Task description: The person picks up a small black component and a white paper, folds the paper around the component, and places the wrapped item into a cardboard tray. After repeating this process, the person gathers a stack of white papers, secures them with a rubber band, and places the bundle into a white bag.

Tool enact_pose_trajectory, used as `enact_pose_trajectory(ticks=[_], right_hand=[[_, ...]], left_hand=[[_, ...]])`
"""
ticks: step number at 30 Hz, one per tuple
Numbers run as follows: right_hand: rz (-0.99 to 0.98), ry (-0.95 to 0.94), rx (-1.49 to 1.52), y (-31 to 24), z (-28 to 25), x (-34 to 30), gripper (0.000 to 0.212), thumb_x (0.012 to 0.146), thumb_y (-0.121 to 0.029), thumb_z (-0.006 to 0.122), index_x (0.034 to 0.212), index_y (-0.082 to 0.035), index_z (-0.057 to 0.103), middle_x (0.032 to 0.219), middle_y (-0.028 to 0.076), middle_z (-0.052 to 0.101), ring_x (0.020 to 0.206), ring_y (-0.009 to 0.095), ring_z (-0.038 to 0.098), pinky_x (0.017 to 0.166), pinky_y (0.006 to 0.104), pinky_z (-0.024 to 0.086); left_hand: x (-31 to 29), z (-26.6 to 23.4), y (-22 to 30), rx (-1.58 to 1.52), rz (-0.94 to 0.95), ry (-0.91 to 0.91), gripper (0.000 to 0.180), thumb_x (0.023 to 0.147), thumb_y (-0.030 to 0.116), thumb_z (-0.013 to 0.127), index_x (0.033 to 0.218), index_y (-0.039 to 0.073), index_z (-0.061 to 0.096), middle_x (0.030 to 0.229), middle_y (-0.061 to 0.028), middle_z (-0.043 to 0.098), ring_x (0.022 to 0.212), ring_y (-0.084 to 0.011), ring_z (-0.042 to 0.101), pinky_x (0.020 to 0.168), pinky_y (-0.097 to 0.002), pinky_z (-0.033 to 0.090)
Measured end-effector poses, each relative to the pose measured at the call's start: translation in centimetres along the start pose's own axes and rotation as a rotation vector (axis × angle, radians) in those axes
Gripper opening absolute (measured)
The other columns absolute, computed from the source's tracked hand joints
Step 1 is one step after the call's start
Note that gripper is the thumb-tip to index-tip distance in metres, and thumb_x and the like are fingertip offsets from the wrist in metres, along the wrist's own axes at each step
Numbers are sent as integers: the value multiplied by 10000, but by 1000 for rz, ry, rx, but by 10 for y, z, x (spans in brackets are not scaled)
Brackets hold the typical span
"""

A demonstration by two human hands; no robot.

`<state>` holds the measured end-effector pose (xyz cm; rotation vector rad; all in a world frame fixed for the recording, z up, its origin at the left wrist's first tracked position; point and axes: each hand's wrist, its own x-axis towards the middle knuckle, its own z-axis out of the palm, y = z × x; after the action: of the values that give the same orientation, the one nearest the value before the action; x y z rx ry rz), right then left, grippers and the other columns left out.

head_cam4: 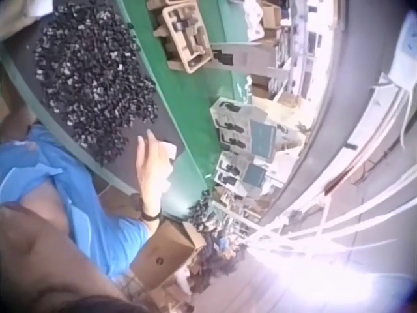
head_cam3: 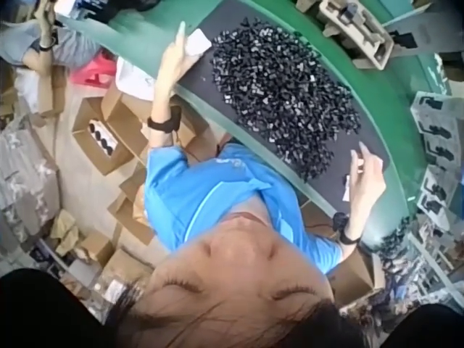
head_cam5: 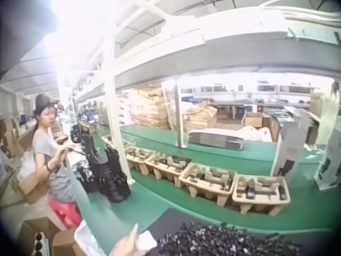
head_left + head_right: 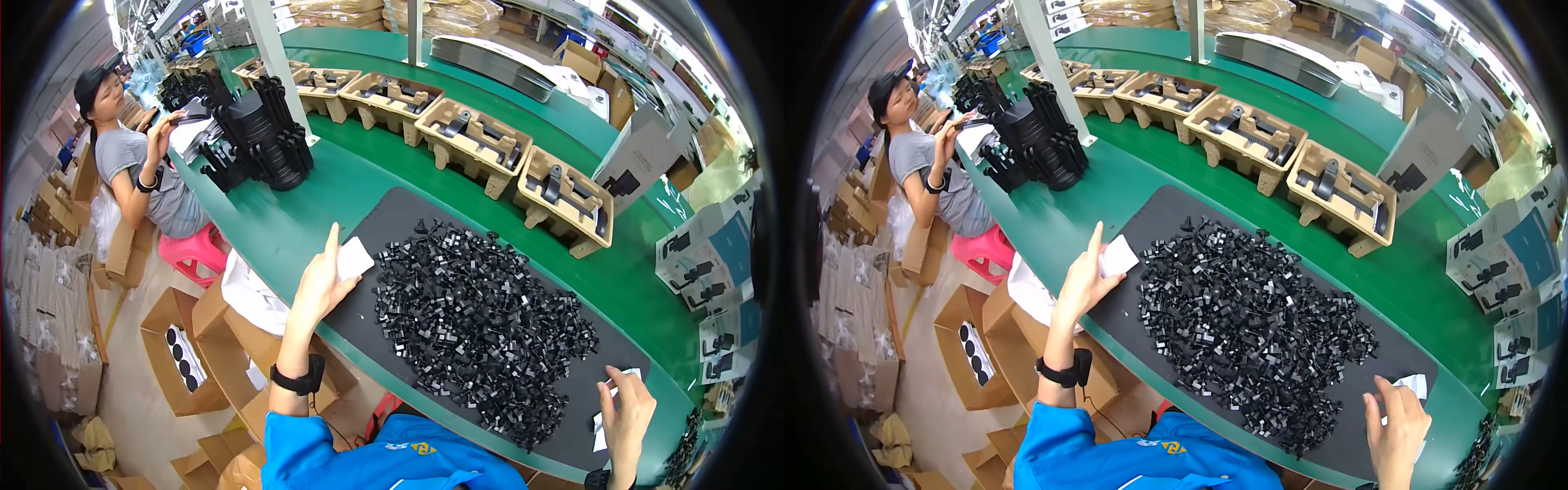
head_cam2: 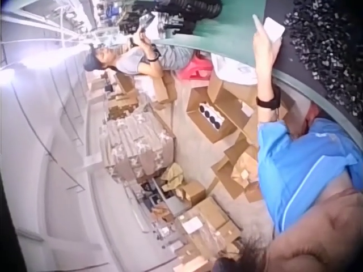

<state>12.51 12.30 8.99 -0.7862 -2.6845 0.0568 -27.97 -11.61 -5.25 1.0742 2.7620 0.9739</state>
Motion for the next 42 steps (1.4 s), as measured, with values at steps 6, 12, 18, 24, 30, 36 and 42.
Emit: enact_pose_trajectory(ticks=[6, 12, 18, 24, 30, 36, 42], right_hand=[[23, 39, 82, 10, -3, -25, 193, 759, -10, 688, 946, -5, 643, 716, 88, 584, 533, 189, 530, 515, 295, 418], [105, -87, 729, 0, 9, -41, 230, 797, 25, 673, 1025, 4, 674, 909, 90, 649, 710, 119, 617, 612, 218, 497], [-194, -159, 855, -26, 38, -25, 287, 835, -144, 679, 1057, 25, 615, 953, 131, 630, 745, 237, 616, 571, 310, 509], [-135, 358, 522, -5, 32, -45, 325, 760, -34, 674, 1085, -29, 659, 992, 92, 671, 749, 237, 624, 553, 302, 513], [-236, 490, 13, -9, 74, -47, 301, 658, -102, 658, 945, -15, 656, 1115, 115, 618, 981, 269, 577, 780, 349, 504], [-129, 142, 406, 6, 46, -44, 879, 548, -101, 806, 1319, 40, 407, 1371, 202, 395, 1186, 377, 445, 970, 448, 404], [-165, 150, 336, 10, 50, -36, 762, 594, -156, 809, 1263, 10, 485, 1291, 158, 472, 1160, 345, 462, 1007, 466, 394]], left_hand=[[-14, -10, 20, 66, -82, 39, 1011, 661, 120, 759, 1479, 52, 169, 1164, -240, 588, 1024, -368, 598, 901, -397, 471], [-53, -18, 136, -325, 438, 267, 983, 599, 84, 797, 1418, -59, 274, 1141, -192, 621, 1049, -300, 611, 957, -381, 445], [-90, 26, 230, -382, 980, -103, 633, 652, 112, 802, 1200, -40, 524, 1168, -178, 614, 1097, -334, 590, 977, -473, 431], [-107, 66, 251, -766, 641, -220, 1026, 681, 62, 786, 1470, -10, 134, 1472, -233, 293, 1338, -388, 329, 1071, -441, 323], [-121, 100, 270, -1611, -44, -1004, 604, 963, 247, 512, 1432, -5, 226, 1411, -116, 394, 1276, -212, 422, 1049, -352, 354], [-114, 104, 268, -1406, -81, -997, 354, 993, 162, 449, 1288, -34, 456, 1218, -98, 546, 1124, -167, 526, 969, -308, 416], [-113, 99, 275, -1126, 104, -974, 314, 991, 154, 450, 1215, -51, 531, 1135, -92, 611, 1061, -153, 559, 925, -296, 441]])
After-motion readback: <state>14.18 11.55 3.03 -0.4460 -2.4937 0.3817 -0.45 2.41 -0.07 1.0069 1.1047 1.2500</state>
